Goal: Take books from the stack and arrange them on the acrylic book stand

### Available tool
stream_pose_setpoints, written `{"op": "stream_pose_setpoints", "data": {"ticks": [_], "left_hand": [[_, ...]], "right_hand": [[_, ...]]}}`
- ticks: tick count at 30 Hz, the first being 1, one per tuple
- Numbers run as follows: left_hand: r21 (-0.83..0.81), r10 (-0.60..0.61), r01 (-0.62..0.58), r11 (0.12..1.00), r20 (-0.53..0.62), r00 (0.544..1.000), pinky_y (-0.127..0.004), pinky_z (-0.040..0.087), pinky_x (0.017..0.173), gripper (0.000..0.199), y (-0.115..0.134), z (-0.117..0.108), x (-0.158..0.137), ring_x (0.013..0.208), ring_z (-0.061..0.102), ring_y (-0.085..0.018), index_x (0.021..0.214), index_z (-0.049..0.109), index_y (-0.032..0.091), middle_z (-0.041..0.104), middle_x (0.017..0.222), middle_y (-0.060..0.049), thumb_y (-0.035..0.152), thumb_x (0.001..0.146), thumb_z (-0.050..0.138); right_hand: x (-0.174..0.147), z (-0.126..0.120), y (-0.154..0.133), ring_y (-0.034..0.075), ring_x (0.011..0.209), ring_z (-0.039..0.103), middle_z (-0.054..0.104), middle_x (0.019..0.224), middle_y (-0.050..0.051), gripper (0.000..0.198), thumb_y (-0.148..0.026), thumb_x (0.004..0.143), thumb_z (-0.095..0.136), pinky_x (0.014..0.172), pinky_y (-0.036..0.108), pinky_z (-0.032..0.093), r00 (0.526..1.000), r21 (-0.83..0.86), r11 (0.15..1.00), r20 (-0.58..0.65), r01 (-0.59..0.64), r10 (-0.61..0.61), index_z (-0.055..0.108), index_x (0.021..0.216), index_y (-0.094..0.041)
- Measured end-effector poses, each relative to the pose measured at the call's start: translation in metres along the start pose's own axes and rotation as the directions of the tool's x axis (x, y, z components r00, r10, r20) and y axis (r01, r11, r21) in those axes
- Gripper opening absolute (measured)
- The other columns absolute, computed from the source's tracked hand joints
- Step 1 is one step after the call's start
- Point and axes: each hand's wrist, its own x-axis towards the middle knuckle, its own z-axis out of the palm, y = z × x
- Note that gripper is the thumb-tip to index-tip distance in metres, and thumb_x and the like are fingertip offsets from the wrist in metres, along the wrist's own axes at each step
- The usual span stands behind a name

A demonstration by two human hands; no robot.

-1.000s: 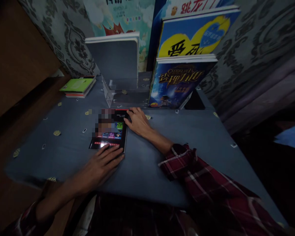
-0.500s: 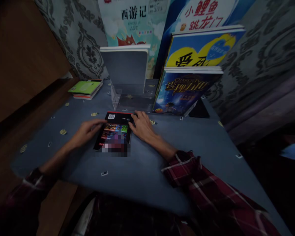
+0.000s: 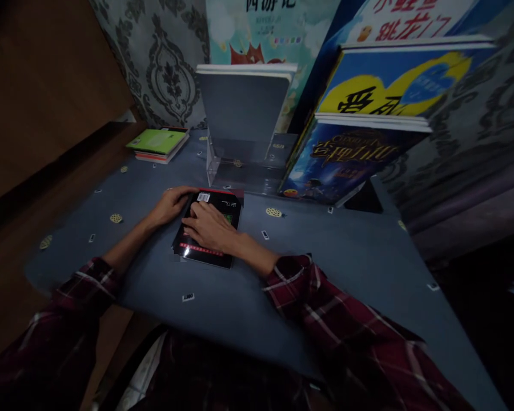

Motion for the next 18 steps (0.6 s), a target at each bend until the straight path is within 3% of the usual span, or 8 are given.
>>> {"op": "stream_pose_setpoints", "data": {"ticks": [8,15,18], "left_hand": [[0.058,0.048,-0.048,0.997,0.007,0.999,-0.04,0.051,0.102,0.037,0.0,0.003,0.001,0.11,0.067,-0.022,0.122,0.068,0.02,0.075,0.116,-0.006,0.015,0.093,0.044],[0.165,0.138,-0.142,0.976,0.038,0.99,-0.042,0.05,0.1,0.034,0.002,0.009,-0.002,0.108,0.064,-0.024,0.116,0.068,0.019,0.071,0.115,-0.009,0.013,0.093,0.043],[0.197,0.133,-0.138,0.971,0.035,0.99,-0.043,0.05,0.101,0.034,0.003,0.01,-0.003,0.109,0.064,-0.024,0.117,0.067,0.019,0.07,0.116,-0.009,0.013,0.094,0.042]], "right_hand": [[-0.026,0.007,-0.025,0.025,0.101,0.047,0.055,0.108,0.01,0.033,-0.035,0.105,0.049,0.093,0.042,0.044,0.988,0.09,0.984,0.025,0.151,-0.154,0.072,0.126,-0.025],[-0.026,0.007,-0.022,0.023,0.104,0.048,0.057,0.11,0.01,0.031,-0.033,0.104,0.051,0.096,0.04,0.044,0.994,0.131,0.986,0.009,0.106,-0.108,0.072,0.126,-0.023],[-0.025,0.003,-0.007,0.024,0.101,0.05,0.059,0.111,0.011,0.032,-0.032,0.105,0.049,0.092,0.041,0.045,1.0,0.037,0.999,-0.009,-0.016,0.016,0.07,0.126,-0.02]]}}
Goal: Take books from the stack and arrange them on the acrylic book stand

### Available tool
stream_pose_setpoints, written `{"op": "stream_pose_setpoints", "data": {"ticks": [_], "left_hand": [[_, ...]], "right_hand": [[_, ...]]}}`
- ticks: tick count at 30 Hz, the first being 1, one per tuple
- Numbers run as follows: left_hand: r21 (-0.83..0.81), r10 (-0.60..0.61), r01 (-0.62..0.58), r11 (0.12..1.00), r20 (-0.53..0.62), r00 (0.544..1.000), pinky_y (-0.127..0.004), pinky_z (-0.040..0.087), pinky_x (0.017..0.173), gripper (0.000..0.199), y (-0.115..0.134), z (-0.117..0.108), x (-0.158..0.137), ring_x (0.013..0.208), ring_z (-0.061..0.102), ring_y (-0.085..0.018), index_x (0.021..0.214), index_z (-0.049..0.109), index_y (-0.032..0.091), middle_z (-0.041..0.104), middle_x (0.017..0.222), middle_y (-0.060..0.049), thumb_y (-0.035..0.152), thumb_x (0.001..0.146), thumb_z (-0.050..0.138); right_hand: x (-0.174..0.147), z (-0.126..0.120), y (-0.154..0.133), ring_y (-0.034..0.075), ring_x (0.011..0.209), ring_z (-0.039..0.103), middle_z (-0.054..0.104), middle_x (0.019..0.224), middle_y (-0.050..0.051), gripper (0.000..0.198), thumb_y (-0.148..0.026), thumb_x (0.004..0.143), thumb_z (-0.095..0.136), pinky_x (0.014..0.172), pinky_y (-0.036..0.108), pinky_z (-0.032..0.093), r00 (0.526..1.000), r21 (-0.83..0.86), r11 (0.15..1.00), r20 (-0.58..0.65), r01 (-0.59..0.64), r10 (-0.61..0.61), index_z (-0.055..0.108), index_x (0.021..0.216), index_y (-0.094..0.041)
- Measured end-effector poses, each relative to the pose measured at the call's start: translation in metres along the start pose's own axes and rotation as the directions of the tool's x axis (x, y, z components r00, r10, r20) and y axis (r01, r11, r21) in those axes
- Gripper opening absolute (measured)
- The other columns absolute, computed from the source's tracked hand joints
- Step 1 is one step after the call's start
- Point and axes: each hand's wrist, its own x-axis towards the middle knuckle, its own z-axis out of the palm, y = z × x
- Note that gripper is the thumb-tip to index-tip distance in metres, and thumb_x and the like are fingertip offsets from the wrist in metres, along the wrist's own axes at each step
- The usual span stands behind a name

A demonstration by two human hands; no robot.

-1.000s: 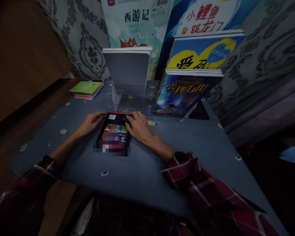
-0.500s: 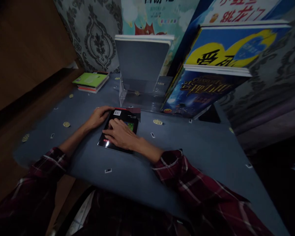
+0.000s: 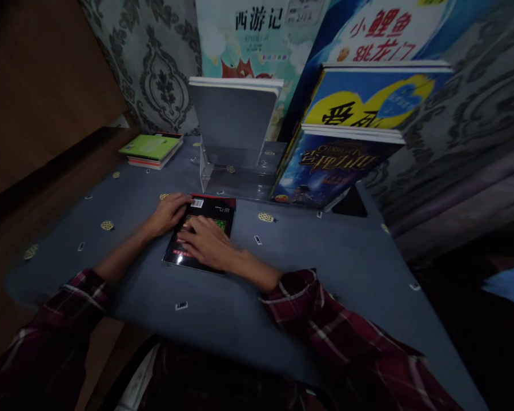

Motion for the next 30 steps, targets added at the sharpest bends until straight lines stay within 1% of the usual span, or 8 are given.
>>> {"op": "stream_pose_setpoints", "data": {"ticks": [4,8,11,13,17,22,25,30], "left_hand": [[0.022,0.004,-0.004,1.0,0.011,1.0,-0.046,0.05,0.103,0.033,0.002,-0.001,-0.001,0.111,0.064,-0.025,0.117,0.067,0.017,0.069,0.12,-0.011,0.014,0.095,0.042],[0.049,-0.001,0.001,0.999,-0.011,1.0,-0.049,0.048,0.108,0.033,0.002,0.001,-0.002,0.12,0.062,-0.026,0.117,0.067,0.019,0.068,0.127,-0.012,0.014,0.096,0.042],[0.052,0.0,0.001,0.999,-0.029,1.0,-0.053,0.043,0.115,0.034,0.001,0.005,-0.003,0.133,0.055,-0.026,0.116,0.066,0.019,0.064,0.138,-0.011,0.013,0.095,0.041],[0.043,-0.003,0.004,0.999,-0.023,1.0,-0.054,0.041,0.116,0.035,0.0,0.005,-0.003,0.135,0.055,-0.026,0.116,0.066,0.019,0.064,0.14,-0.011,0.012,0.094,0.041],[0.073,-0.003,0.002,0.997,0.013,1.0,-0.048,0.046,0.11,0.036,0.003,-0.001,0.001,0.121,0.061,-0.024,0.119,0.065,0.019,0.069,0.13,-0.01,0.012,0.094,0.041],[0.249,-0.035,0.008,0.968,0.105,0.994,-0.047,0.049,0.098,0.036,0.017,-0.012,0.013,0.114,0.059,-0.029,0.128,0.065,0.019,0.069,0.124,-0.011,0.029,0.101,0.044],[0.348,-0.065,0.015,0.937,0.131,0.989,-0.046,0.049,0.093,0.035,0.026,-0.011,0.021,0.11,0.058,-0.03,0.123,0.068,0.019,0.069,0.114,-0.012,0.033,0.102,0.044],[0.304,-0.014,-0.047,0.952,0.196,0.98,-0.044,0.048,0.096,0.038,0.038,-0.005,0.032,0.102,0.057,-0.026,0.127,0.065,0.016,0.066,0.114,-0.012,0.025,0.102,0.038]], "right_hand": [[-0.001,-0.007,0.031,0.028,0.1,0.051,0.061,0.109,0.015,0.036,-0.032,0.104,0.047,0.089,0.044,0.046,0.97,-0.177,0.954,-0.076,-0.242,0.232,0.066,0.128,-0.013],[-0.011,-0.008,0.055,0.031,0.104,0.052,0.061,0.112,0.016,0.035,-0.032,0.102,0.049,0.09,0.046,0.045,0.89,-0.252,0.859,-0.232,-0.445,0.393,0.067,0.126,-0.014],[-0.018,-0.008,0.062,0.031,0.104,0.053,0.061,0.111,0.016,0.032,-0.033,0.101,0.048,0.089,0.046,0.045,0.84,-0.253,0.809,-0.28,-0.531,0.464,0.068,0.121,-0.016],[-0.021,-0.009,0.062,0.031,0.105,0.054,0.06,0.113,0.016,0.033,-0.033,0.101,0.049,0.091,0.047,0.045,0.822,-0.231,0.794,-0.268,-0.562,0.503,0.067,0.122,-0.016],[-0.025,-0.013,0.068,0.032,0.108,0.055,0.06,0.113,0.016,0.035,-0.032,0.1,0.05,0.093,0.047,0.045,0.803,-0.149,0.797,-0.24,-0.585,0.545,0.068,0.124,-0.015],[-0.032,-0.016,0.086,0.028,0.103,0.058,0.062,0.109,0.014,0.038,-0.022,0.098,0.047,0.092,0.042,0.048,0.826,0.007,0.852,-0.24,-0.524,0.51,0.069,0.128,-0.014],[-0.035,-0.015,0.092,0.026,0.103,0.058,0.062,0.107,0.012,0.04,-0.02,0.097,0.046,0.094,0.04,0.048,0.819,0.09,0.854,-0.25,-0.512,0.517,0.07,0.128,-0.014],[-0.035,-0.013,0.093,0.026,0.105,0.058,0.063,0.108,0.013,0.041,-0.018,0.096,0.045,0.096,0.041,0.048,0.81,0.148,0.853,-0.268,-0.501,0.522,0.071,0.127,-0.014]]}}
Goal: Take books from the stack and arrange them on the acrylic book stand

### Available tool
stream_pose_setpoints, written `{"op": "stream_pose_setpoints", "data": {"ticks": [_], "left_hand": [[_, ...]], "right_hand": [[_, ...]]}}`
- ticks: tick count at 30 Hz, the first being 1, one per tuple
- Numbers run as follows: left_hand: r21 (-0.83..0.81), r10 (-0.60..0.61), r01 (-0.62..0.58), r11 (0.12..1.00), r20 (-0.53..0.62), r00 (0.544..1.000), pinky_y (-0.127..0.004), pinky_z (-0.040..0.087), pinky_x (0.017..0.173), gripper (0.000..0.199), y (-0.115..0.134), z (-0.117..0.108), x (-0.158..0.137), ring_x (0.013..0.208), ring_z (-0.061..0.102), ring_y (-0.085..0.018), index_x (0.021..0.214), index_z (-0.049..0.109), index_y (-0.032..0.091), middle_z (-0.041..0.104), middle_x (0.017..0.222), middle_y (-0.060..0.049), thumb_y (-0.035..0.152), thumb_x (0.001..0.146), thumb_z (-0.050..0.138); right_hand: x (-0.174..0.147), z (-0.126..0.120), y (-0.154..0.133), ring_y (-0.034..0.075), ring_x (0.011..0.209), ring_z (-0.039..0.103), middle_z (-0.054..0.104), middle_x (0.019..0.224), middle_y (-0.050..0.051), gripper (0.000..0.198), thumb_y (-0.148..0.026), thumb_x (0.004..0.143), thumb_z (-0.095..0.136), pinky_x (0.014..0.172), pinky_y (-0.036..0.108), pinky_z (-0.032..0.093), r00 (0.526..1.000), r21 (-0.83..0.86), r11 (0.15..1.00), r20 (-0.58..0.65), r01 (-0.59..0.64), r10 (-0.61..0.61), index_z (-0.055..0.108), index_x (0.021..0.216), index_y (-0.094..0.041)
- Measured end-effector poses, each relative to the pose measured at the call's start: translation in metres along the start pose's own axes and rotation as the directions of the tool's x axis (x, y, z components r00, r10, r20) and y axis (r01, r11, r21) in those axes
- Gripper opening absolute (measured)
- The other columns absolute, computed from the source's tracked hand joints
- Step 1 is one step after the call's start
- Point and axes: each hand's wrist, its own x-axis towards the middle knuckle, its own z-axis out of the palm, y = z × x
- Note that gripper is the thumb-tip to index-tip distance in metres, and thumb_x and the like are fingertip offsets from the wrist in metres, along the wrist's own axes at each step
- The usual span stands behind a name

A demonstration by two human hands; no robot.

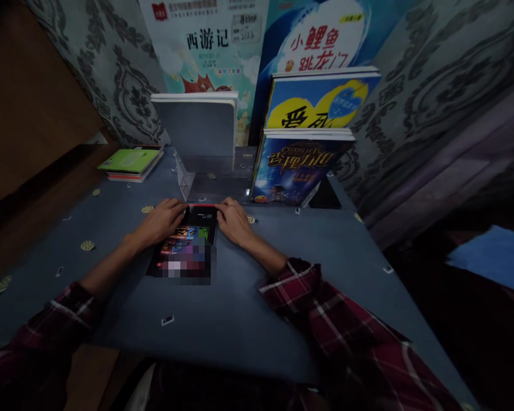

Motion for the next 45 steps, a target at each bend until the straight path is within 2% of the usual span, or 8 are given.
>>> {"op": "stream_pose_setpoints", "data": {"ticks": [5,10,15,21,30,37,41,45], "left_hand": [[0.007,-0.034,0.034,0.999,0.001,0.999,-0.047,0.046,0.095,0.04,0.011,0.001,0.005,0.107,0.056,-0.029,0.134,0.063,0.019,0.065,0.121,-0.013,0.028,0.102,0.041],[-0.068,0.004,-0.004,0.998,0.003,1.0,-0.049,0.046,0.096,0.04,0.024,0.005,0.014,0.11,0.055,-0.03,0.135,0.062,0.021,0.061,0.123,-0.014,0.029,0.102,0.041],[-0.062,0.027,-0.027,0.998,-0.008,1.0,-0.049,0.046,0.098,0.042,0.035,0.013,0.025,0.114,0.052,-0.03,0.139,0.06,0.023,0.058,0.126,-0.013,0.03,0.102,0.041],[-0.078,0.045,-0.049,0.996,-0.048,0.998,-0.05,0.044,0.101,0.042,0.037,0.02,0.029,0.117,0.05,-0.03,0.142,0.059,0.031,0.056,0.127,-0.011,0.032,0.103,0.043],[-0.164,0.132,-0.131,0.978,-0.002,0.991,-0.054,0.041,0.107,0.042,0.042,0.012,0.018,0.124,0.047,-0.033,0.14,0.062,0.027,0.052,0.134,-0.014,0.034,0.103,0.044],[-0.14,0.187,-0.181,0.974,0.036,0.982,-0.055,0.042,0.108,0.047,0.049,0.005,-0.003,0.129,0.047,-0.033,0.142,0.059,0.031,0.052,0.14,-0.012,0.05,0.099,0.054],[-0.14,0.163,-0.157,0.978,0.034,0.986,-0.054,0.04,0.111,0.048,0.054,0.004,-0.009,0.131,0.048,-0.032,0.142,0.058,0.03,0.051,0.142,-0.012,0.052,0.1,0.052],[-0.098,0.082,-0.076,0.992,0.058,0.995,-0.058,0.04,0.111,0.056,0.074,0.002,-0.01,0.134,0.047,-0.036,0.14,0.057,0.024,0.052,0.144,-0.016,0.059,0.097,0.053]], "right_hand": [[0.002,0.001,0.003,0.027,0.105,0.059,0.064,0.109,0.013,0.043,-0.015,0.094,0.044,0.096,0.042,0.048,1.0,0.058,0.998,-0.001,-0.016,0.016,0.072,0.127,-0.014],[0.003,0.005,0.008,0.026,0.105,0.059,0.065,0.109,0.01,0.045,-0.012,0.091,0.045,0.096,0.042,0.049,0.998,0.115,0.993,-0.057,-0.004,0.011,0.074,0.125,-0.021],[0.003,0.006,0.008,0.025,0.109,0.059,0.063,0.112,0.012,0.045,-0.009,0.09,0.044,0.098,0.041,0.048,0.996,0.114,0.993,-0.079,-0.027,0.036,0.075,0.121,-0.018],[0.003,0.007,0.01,0.025,0.109,0.058,0.063,0.112,0.011,0.047,-0.006,0.09,0.044,0.099,0.04,0.048,0.997,0.1,0.995,-0.08,-0.01,0.018,0.074,0.122,-0.02],[0.004,0.012,0.014,0.026,0.11,0.057,0.062,0.11,0.01,0.051,-0.007,0.088,0.045,0.099,0.044,0.048,0.995,0.092,0.996,-0.099,0.007,0.002,0.074,0.126,-0.023],[0.001,0.009,0.009,0.028,0.113,0.054,0.06,0.115,0.013,0.047,-0.007,0.089,0.044,0.103,0.045,0.046,0.997,0.037,0.999,-0.071,0.032,-0.03,0.073,0.125,-0.017],[0.001,0.007,0.006,0.028,0.114,0.055,0.061,0.117,0.015,0.046,-0.007,0.088,0.043,0.104,0.044,0.046,0.998,0.01,1.0,-0.055,0.023,-0.023,0.072,0.123,-0.014],[0.002,0.006,0.005,0.027,0.119,0.055,0.064,0.126,0.014,0.051,-0.004,0.087,0.04,0.109,0.045,0.043,0.998,0.026,0.999,-0.03,0.048,-0.047,0.068,0.129,-0.014]]}}
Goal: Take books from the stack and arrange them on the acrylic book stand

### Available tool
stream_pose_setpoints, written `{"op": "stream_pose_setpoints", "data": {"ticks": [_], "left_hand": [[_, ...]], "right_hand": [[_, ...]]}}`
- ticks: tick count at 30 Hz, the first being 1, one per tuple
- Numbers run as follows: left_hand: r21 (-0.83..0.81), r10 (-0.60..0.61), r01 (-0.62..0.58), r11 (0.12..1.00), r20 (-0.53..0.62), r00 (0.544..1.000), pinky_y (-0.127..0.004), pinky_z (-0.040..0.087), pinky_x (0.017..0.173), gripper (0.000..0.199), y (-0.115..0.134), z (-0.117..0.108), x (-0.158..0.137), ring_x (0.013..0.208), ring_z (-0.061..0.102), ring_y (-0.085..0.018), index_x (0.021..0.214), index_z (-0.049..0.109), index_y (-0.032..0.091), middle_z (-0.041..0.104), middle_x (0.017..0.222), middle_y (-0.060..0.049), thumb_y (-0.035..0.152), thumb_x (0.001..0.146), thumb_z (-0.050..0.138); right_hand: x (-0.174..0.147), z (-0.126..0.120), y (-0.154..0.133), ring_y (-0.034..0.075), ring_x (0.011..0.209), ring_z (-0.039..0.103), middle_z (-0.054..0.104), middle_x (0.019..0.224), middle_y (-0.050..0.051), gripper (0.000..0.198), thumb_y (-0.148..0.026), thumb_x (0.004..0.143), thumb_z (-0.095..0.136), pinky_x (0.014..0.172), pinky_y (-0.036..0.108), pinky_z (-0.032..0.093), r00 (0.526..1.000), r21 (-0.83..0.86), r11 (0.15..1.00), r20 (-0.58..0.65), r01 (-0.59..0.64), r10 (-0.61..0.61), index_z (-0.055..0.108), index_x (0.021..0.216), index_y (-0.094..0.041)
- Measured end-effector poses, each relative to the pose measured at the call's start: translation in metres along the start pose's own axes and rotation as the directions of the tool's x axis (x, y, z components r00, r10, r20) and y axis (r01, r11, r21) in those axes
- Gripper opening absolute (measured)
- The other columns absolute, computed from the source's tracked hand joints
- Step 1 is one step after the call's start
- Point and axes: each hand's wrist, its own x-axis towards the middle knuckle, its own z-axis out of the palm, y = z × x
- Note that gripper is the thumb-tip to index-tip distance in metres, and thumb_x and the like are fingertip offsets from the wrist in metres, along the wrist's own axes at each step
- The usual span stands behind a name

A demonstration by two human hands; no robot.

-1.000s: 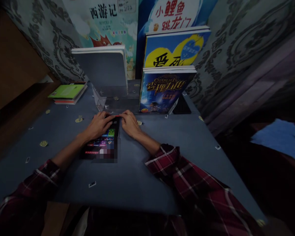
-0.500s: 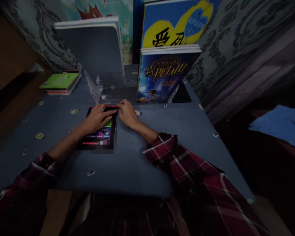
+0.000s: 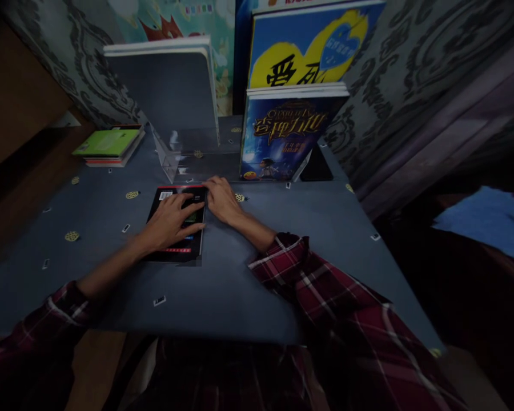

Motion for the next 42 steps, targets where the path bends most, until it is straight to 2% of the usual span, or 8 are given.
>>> {"op": "stream_pose_setpoints", "data": {"ticks": [5,8,10,14,18,22,33,42], "left_hand": [[0.055,-0.119,0.113,0.992,0.108,0.987,-0.067,0.035,0.113,0.054,0.026,-0.011,-0.003,0.146,0.037,-0.041,0.141,0.05,0.017,0.044,0.154,-0.022,0.047,0.097,0.057],[0.022,-0.069,0.066,0.998,0.232,0.97,-0.062,0.037,0.114,0.053,0.016,-0.03,-0.019,0.145,0.041,-0.037,0.142,0.047,0.018,0.046,0.153,-0.019,0.031,0.092,0.061],[-0.049,0.014,-0.001,0.999,0.281,0.96,-0.052,0.043,0.111,0.055,0.001,-0.043,-0.034,0.137,0.05,-0.031,0.142,0.044,0.021,0.053,0.147,-0.014,0.023,0.09,0.061],[-0.056,0.008,0.005,0.998,0.218,0.976,-0.043,0.048,0.105,0.037,-0.014,-0.054,-0.053,0.124,0.058,-0.026,0.133,0.052,0.022,0.06,0.135,-0.009,0.026,0.096,0.055],[0.17,-0.121,0.095,0.981,0.149,0.981,-0.042,0.054,0.093,0.031,0.004,-0.043,-0.045,0.115,0.061,-0.029,0.12,0.061,0.015,0.065,0.122,-0.014,0.038,0.1,0.055],[0.324,-0.183,0.137,0.936,0.116,0.976,-0.038,0.056,0.079,0.029,0.018,-0.032,-0.036,0.106,0.064,-0.03,0.111,0.066,0.013,0.069,0.112,-0.015,0.036,0.102,0.052],[0.342,-0.12,0.112,0.933,0.003,0.993,-0.034,0.056,0.071,0.029,0.019,-0.024,-0.041,0.094,0.068,-0.026,0.104,0.071,0.013,0.073,0.107,-0.014,0.028,0.103,0.047],[0.384,-0.108,0.093,0.919,0.017,0.994,-0.033,0.055,0.067,0.032,0.02,-0.026,-0.041,0.094,0.068,-0.027,0.106,0.072,0.013,0.074,0.108,-0.014,0.027,0.104,0.043]], "right_hand": [[0.001,-0.007,-0.006,0.027,0.118,0.058,0.07,0.126,0.013,0.053,-0.004,0.086,0.043,0.108,0.045,0.044,1.0,0.032,0.999,0.013,0.008,-0.008,0.065,0.133,-0.014],[-0.004,-0.01,-0.018,0.025,0.101,0.065,0.076,0.106,0.01,0.046,-0.007,0.085,0.047,0.098,0.043,0.05,0.998,0.109,0.992,0.001,-0.068,0.068,0.071,0.124,-0.015],[-0.011,-0.01,-0.028,0.021,0.084,0.068,0.077,0.088,0.005,0.044,-0.009,0.086,0.049,0.085,0.037,0.053,0.994,0.245,0.965,0.078,-0.094,0.077,0.072,0.122,-0.016],[-0.024,-0.007,-0.043,0.016,0.078,0.069,0.078,0.086,0.002,0.043,-0.01,0.087,0.05,0.077,0.03,0.052,0.981,0.463,0.885,0.191,-0.056,-0.038,0.071,0.123,-0.017],[-0.029,-0.006,-0.044,0.016,0.083,0.071,0.078,0.089,0.003,0.042,-0.011,0.088,0.051,0.08,0.031,0.054,0.985,0.517,0.853,0.173,-0.073,-0.02,0.069,0.126,-0.016],[-0.03,-0.006,-0.041,0.016,0.087,0.073,0.078,0.091,0.003,0.041,-0.014,0.091,0.051,0.086,0.032,0.055,0.99,0.525,0.849,0.139,-0.057,-0.019,0.067,0.128,-0.018],[-0.031,-0.005,-0.044,0.017,0.088,0.073,0.08,0.098,0.005,0.043,-0.011,0.088,0.05,0.084,0.033,0.056,0.994,0.555,0.829,0.113,-0.067,0.005,0.066,0.128,-0.016],[-0.033,-0.008,-0.046,0.016,0.085,0.071,0.079,0.102,0.005,0.042,-0.013,0.091,0.048,0.082,0.032,0.056,0.997,0.553,0.833,0.075,-0.014,-0.033,0.066,0.128,-0.018]]}}
